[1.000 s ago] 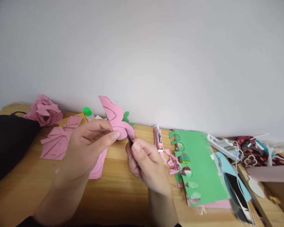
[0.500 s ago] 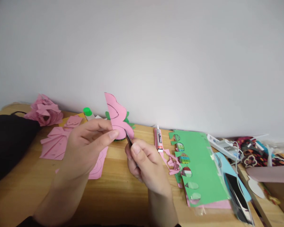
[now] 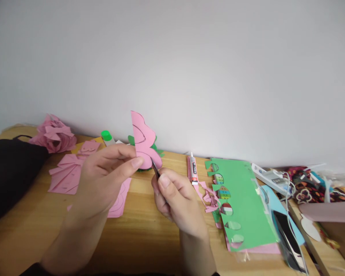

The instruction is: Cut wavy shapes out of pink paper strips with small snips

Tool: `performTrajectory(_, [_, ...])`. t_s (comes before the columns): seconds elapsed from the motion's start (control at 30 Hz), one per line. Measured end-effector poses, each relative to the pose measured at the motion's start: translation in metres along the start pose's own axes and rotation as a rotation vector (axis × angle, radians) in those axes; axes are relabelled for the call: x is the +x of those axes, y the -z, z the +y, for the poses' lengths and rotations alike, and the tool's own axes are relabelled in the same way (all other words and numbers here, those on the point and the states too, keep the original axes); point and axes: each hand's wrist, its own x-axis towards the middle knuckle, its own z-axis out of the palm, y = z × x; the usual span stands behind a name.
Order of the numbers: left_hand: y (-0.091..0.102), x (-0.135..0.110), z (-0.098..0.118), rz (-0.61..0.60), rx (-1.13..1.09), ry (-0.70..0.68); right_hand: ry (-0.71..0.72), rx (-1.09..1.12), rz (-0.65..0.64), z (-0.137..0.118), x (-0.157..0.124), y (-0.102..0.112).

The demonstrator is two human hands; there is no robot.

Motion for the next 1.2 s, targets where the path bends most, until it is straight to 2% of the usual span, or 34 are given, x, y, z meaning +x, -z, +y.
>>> performTrajectory(0.43, [0.0,0.0006,0.0009,0.003,0.026,0.003,-0.049,0.005,0.022,0.0014,0.0,0.0006])
performTrajectory(1.2, [0.0021,0.0023,-0.0023,0.023,0.033,-0.036,0.019,0.028,-0.011,0.0027,0.0015,-0.0004])
